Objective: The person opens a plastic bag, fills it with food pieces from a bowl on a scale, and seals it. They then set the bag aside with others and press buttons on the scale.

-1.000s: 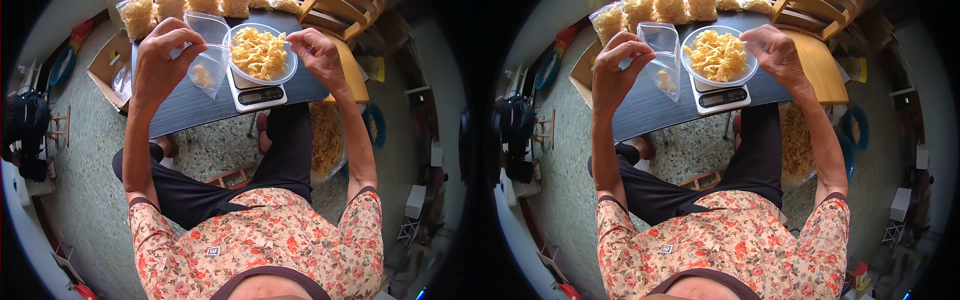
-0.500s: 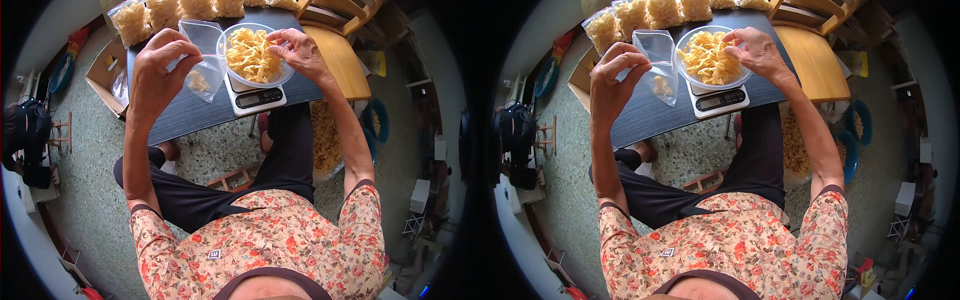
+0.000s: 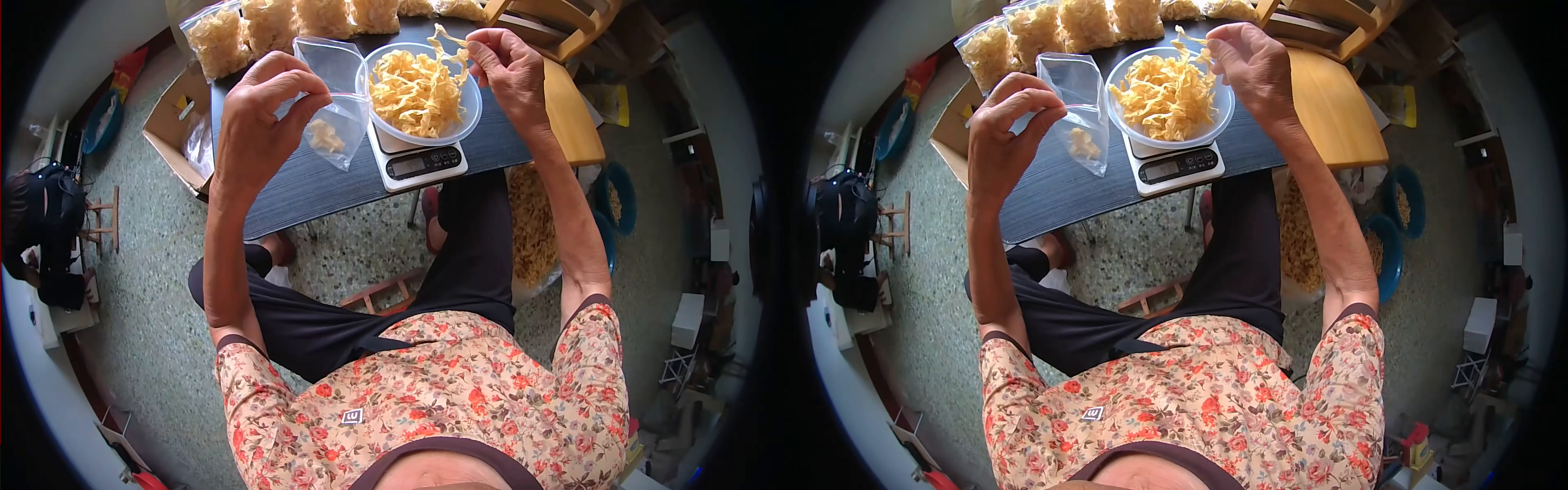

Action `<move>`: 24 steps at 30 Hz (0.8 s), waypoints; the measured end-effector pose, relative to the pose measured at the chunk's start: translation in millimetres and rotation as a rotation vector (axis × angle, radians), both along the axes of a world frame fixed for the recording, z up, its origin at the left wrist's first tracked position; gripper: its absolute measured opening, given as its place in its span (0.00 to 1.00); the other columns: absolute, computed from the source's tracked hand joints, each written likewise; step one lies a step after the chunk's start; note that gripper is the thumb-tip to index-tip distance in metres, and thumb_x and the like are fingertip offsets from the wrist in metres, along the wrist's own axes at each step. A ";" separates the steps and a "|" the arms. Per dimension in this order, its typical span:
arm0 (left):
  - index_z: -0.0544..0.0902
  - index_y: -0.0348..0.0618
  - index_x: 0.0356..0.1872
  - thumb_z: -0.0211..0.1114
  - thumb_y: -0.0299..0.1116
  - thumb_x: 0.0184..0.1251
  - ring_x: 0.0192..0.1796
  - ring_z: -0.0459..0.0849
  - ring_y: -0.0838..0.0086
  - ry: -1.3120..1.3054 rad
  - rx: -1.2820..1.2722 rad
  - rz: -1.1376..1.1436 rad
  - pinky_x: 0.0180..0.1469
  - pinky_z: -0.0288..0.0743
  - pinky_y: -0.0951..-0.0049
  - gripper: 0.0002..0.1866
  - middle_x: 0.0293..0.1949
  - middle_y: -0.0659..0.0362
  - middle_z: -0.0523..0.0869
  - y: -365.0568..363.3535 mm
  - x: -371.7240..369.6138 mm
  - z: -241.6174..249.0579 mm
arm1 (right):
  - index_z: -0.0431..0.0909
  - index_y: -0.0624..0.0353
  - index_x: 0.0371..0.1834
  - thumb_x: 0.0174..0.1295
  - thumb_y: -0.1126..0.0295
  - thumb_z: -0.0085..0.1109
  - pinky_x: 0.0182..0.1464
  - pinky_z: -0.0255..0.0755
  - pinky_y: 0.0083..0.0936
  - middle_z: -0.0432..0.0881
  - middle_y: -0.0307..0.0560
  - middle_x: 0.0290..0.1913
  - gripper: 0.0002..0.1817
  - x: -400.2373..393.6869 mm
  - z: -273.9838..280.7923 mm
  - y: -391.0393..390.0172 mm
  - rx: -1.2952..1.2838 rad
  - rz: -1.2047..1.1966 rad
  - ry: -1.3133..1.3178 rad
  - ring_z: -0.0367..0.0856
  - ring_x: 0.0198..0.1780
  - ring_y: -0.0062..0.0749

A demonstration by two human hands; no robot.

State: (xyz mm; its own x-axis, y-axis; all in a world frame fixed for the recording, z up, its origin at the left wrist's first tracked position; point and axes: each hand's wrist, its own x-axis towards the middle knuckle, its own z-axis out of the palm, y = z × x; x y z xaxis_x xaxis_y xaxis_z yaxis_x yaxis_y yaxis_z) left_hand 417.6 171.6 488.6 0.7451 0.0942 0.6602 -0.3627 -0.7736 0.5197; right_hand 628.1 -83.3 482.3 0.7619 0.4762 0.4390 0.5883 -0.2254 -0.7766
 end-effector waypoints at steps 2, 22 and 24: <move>0.89 0.39 0.37 0.77 0.24 0.59 0.41 0.87 0.66 0.001 -0.002 -0.010 0.45 0.81 0.68 0.06 0.38 0.57 0.86 0.1 0.5 -0.8 | 0.85 0.63 0.49 0.72 0.68 0.67 0.38 0.81 0.20 0.89 0.40 0.37 0.10 -4.5 6.9 -0.8 0.131 0.030 0.072 0.86 0.35 0.19; 0.89 0.39 0.34 0.76 0.25 0.58 0.41 0.85 0.59 -0.083 -0.022 -0.043 0.44 0.80 0.62 0.05 0.35 0.55 0.84 -13.9 3.2 -11.8 | 0.83 0.65 0.45 0.73 0.74 0.64 0.30 0.76 0.17 0.86 0.42 0.32 0.05 -89.9 24.5 79.3 0.351 0.276 0.388 0.82 0.29 0.17; 0.89 0.39 0.34 0.76 0.25 0.58 0.41 0.85 0.59 -0.091 -0.030 -0.034 0.44 0.80 0.62 0.05 0.35 0.55 0.84 -13.0 2.7 -13.3 | 0.83 0.65 0.44 0.73 0.74 0.65 0.31 0.77 0.17 0.86 0.41 0.32 0.05 -92.0 22.9 75.4 0.223 0.265 0.276 0.82 0.29 0.17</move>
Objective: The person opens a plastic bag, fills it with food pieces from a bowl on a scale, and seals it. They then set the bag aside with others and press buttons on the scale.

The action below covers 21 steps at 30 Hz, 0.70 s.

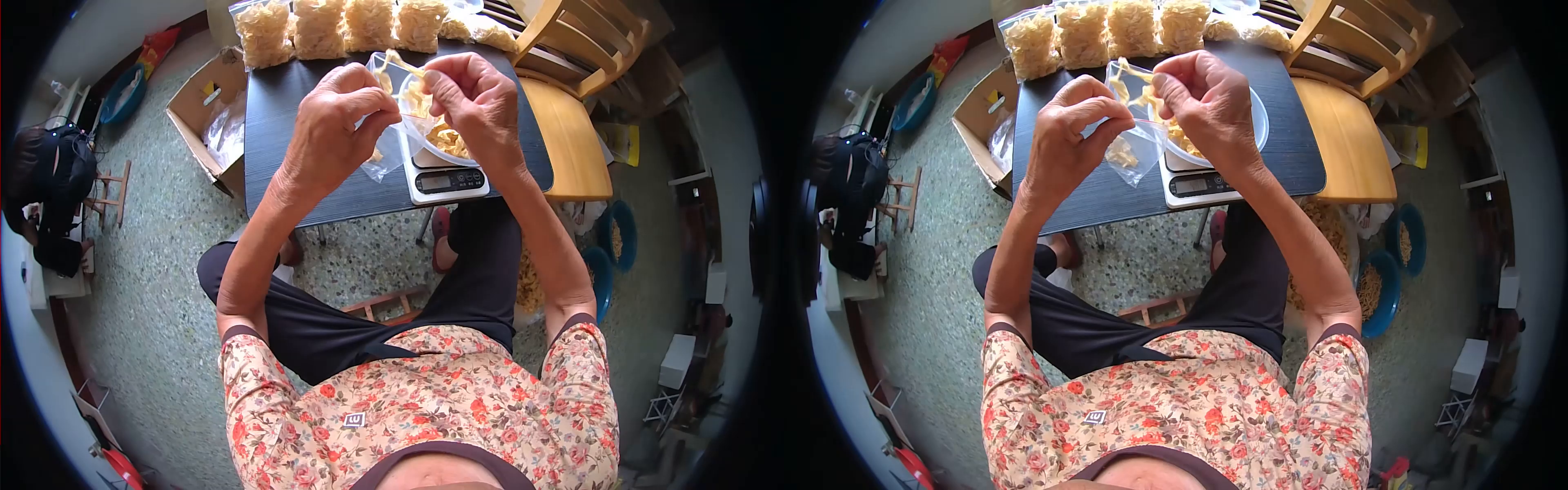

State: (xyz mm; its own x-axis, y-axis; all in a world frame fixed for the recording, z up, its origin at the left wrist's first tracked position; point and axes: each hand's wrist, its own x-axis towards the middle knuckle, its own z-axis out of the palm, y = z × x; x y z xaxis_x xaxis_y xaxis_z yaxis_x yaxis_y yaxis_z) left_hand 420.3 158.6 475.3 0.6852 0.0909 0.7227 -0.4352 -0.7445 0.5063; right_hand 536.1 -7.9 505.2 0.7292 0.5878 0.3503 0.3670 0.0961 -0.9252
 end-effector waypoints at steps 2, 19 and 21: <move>0.89 0.39 0.34 0.76 0.25 0.58 0.41 0.85 0.59 -0.006 -0.006 0.002 0.44 0.80 0.62 0.05 0.35 0.55 0.84 -1.3 -0.7 0.1 | 0.85 0.63 0.43 0.70 0.73 0.67 0.34 0.79 0.20 0.88 0.41 0.32 0.05 4.1 -5.0 -3.7 -0.162 -0.033 -0.257 0.84 0.30 0.19; 0.90 0.40 0.35 0.78 0.25 0.57 0.38 0.86 0.65 -0.017 0.021 0.100 0.42 0.79 0.67 0.06 0.34 0.57 0.84 5.8 -14.8 17.2 | 0.87 0.58 0.49 0.67 0.72 0.68 0.41 0.82 0.27 0.89 0.46 0.41 0.09 63.4 -11.1 -85.2 -0.474 -0.153 -0.603 0.86 0.33 0.26; 0.90 0.40 0.36 0.78 0.26 0.58 0.39 0.86 0.65 0.024 0.026 0.096 0.42 0.79 0.66 0.06 0.34 0.57 0.84 6.0 -14.3 16.7 | 0.86 0.57 0.52 0.66 0.73 0.69 0.42 0.81 0.28 0.88 0.47 0.43 0.12 63.6 -17.3 -93.5 -0.552 -0.132 -0.563 0.83 0.31 0.27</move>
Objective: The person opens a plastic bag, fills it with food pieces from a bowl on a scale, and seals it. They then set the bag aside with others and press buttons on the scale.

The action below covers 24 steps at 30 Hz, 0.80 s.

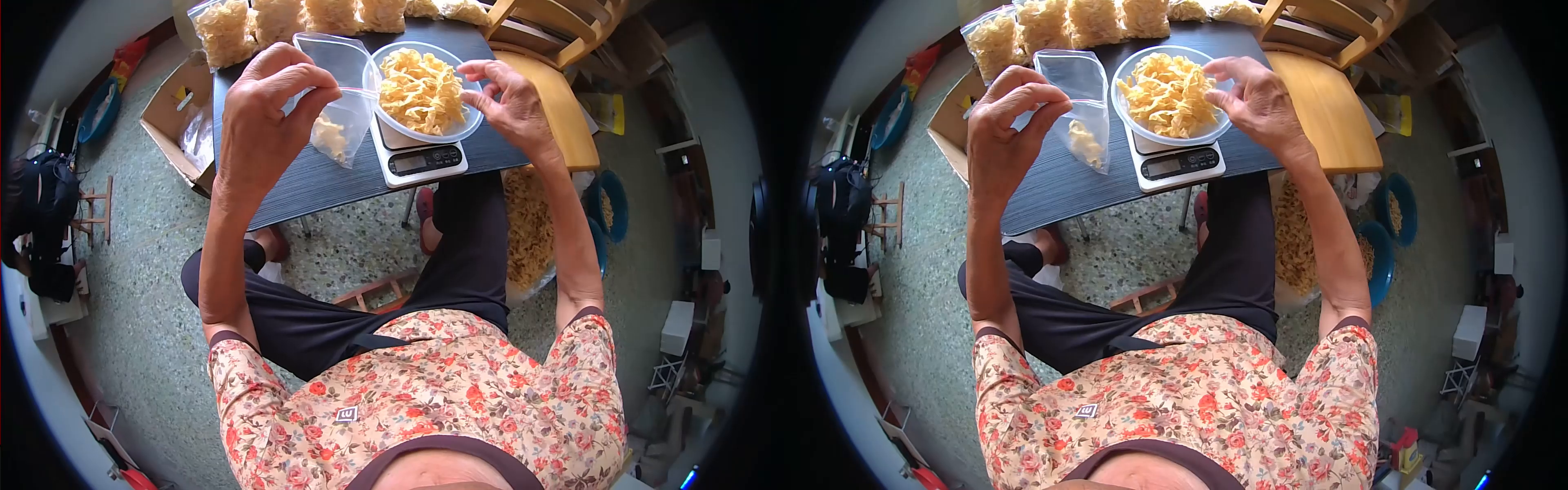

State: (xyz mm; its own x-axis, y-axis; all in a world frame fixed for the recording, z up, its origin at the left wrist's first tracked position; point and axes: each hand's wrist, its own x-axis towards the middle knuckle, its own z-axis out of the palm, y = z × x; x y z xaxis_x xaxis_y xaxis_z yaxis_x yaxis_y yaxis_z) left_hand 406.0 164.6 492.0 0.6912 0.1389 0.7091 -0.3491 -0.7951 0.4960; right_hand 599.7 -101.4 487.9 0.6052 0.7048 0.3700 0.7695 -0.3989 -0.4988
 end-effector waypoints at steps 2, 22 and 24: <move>0.90 0.40 0.36 0.77 0.26 0.58 0.39 0.85 0.64 0.013 0.017 -0.010 0.42 0.79 0.66 0.06 0.34 0.57 0.84 -2.6 0.6 -1.8 | 0.84 0.52 0.61 0.65 0.74 0.68 0.44 0.81 0.27 0.83 0.49 0.49 0.20 -4.9 -1.5 -1.1 -0.025 0.079 0.017 0.81 0.32 0.29; 0.89 0.40 0.37 0.76 0.27 0.60 0.40 0.85 0.62 0.076 0.030 -0.061 0.44 0.78 0.63 0.06 0.35 0.56 0.84 -3.8 12.2 -7.9 | 0.86 0.57 0.44 0.63 0.72 0.75 0.38 0.78 0.20 0.84 0.39 0.44 0.09 21.9 -5.1 -8.4 0.191 0.171 -0.117 0.81 0.35 0.22; 0.89 0.40 0.36 0.76 0.27 0.60 0.40 0.85 0.62 0.084 0.007 -0.066 0.44 0.78 0.64 0.06 0.36 0.56 0.84 -3.5 12.4 -8.4 | 0.86 0.59 0.46 0.66 0.69 0.74 0.33 0.74 0.17 0.85 0.38 0.41 0.10 21.5 -12.0 -6.3 0.440 0.043 0.386 0.78 0.32 0.18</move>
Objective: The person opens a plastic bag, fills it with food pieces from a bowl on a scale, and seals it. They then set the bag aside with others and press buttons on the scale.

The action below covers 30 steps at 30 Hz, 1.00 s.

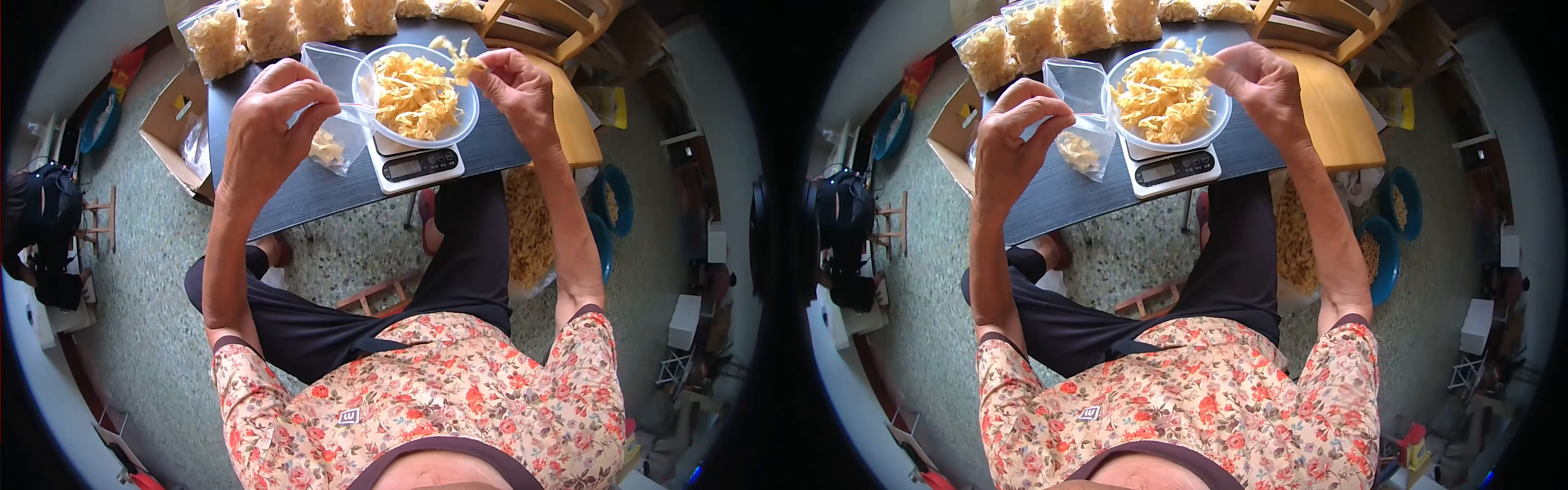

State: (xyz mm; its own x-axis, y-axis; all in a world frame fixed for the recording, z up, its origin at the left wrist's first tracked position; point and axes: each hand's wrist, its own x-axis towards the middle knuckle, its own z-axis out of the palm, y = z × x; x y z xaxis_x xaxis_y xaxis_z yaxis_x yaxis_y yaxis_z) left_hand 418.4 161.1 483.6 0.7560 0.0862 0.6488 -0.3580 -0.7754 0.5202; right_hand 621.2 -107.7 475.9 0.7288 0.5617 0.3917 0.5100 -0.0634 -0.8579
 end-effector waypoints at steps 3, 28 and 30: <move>0.89 0.37 0.37 0.76 0.25 0.62 0.39 0.86 0.70 0.001 0.029 -0.012 0.43 0.80 0.71 0.06 0.36 0.58 0.85 1.9 0.8 -0.7 | 0.84 0.62 0.50 0.68 0.69 0.73 0.27 0.67 0.14 0.84 0.38 0.40 0.13 3.3 1.3 -1.8 0.216 0.097 0.509 0.73 0.28 0.14; 0.90 0.38 0.35 0.79 0.23 0.56 0.38 0.86 0.70 -0.214 -0.043 -0.005 0.41 0.78 0.73 0.07 0.35 0.59 0.84 9.2 -5.8 8.8 | 0.89 0.60 0.43 0.68 0.67 0.72 0.35 0.76 0.21 0.87 0.37 0.31 0.08 -44.6 19.3 33.1 -0.072 -0.171 -0.153 0.80 0.30 0.18; 0.90 0.38 0.35 0.79 0.23 0.57 0.38 0.85 0.72 -0.154 0.031 0.043 0.41 0.78 0.73 0.06 0.35 0.59 0.84 11.7 -5.1 3.8 | 0.89 0.59 0.44 0.68 0.68 0.71 0.36 0.76 0.20 0.87 0.36 0.31 0.07 -31.2 11.9 14.3 -0.192 -0.177 -0.231 0.79 0.31 0.18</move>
